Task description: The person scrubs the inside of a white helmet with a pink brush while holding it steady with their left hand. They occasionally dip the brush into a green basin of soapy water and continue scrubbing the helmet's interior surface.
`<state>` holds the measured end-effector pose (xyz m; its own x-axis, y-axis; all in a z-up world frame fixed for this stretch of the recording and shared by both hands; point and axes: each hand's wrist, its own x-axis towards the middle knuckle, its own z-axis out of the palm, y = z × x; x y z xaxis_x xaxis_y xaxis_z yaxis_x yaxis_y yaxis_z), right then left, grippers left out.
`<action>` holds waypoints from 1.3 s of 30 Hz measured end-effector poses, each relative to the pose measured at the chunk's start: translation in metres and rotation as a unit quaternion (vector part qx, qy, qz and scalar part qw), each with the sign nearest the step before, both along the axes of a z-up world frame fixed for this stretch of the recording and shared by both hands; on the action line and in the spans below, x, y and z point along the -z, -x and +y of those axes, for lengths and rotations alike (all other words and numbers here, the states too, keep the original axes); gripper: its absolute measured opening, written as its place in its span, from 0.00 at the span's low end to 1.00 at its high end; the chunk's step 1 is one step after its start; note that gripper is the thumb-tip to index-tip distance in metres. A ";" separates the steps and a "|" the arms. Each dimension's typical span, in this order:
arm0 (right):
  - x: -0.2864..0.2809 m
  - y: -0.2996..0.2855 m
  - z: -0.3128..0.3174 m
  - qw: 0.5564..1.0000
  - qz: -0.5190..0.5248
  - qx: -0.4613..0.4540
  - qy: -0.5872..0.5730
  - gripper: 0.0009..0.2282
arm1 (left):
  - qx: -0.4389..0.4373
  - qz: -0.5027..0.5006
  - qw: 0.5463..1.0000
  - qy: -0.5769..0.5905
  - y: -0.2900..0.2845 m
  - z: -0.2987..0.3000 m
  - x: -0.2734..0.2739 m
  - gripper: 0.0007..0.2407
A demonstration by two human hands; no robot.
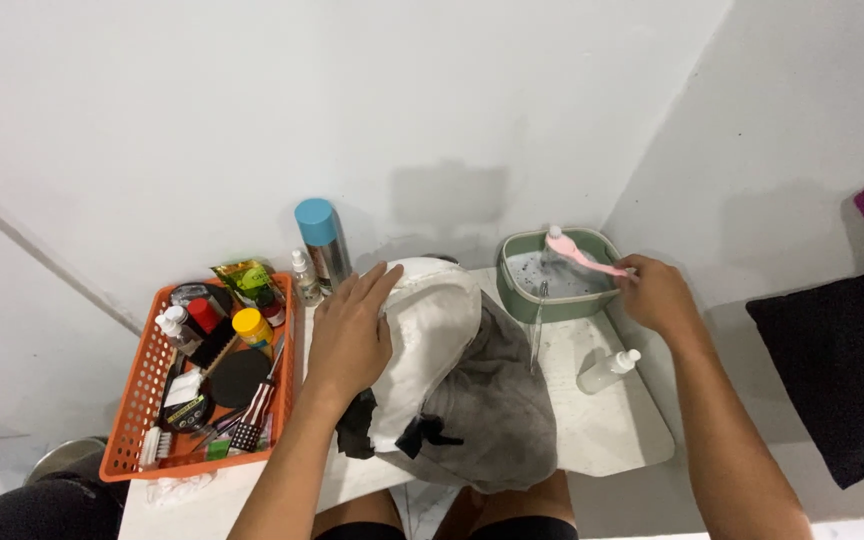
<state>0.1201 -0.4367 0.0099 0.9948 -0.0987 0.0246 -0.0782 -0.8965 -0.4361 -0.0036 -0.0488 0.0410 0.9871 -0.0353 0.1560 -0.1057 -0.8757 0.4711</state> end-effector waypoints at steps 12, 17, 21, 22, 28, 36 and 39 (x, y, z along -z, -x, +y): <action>-0.007 0.120 0.088 0.962 0.008 -0.180 -0.207 0.13 | -0.022 -0.055 0.998 0.001 -0.001 0.011 0.009 0.27; 0.045 0.139 0.154 0.952 0.113 -0.227 -0.172 0.14 | -0.022 -0.045 0.999 0.007 0.000 0.008 0.006 0.27; 0.047 0.114 0.170 0.983 0.065 -0.134 -0.109 0.17 | -0.029 -0.047 0.998 0.035 0.001 0.007 0.011 0.28; 0.052 0.118 0.173 0.982 0.066 -0.137 -0.108 0.17 | -0.031 -0.047 0.998 0.035 0.000 0.008 0.013 0.28; 0.103 0.139 0.185 0.932 -0.257 -0.254 -0.019 0.04 | -0.027 -0.050 0.998 0.032 -0.005 0.008 0.020 0.29; 0.095 0.121 0.171 0.980 -0.131 -0.149 -0.009 0.11 | -0.022 -0.059 0.998 0.026 -0.006 0.004 0.022 0.29; 0.114 0.133 0.178 0.966 -0.083 -0.225 -0.095 0.08 | -0.024 -0.044 0.999 0.010 -0.006 0.000 0.022 0.29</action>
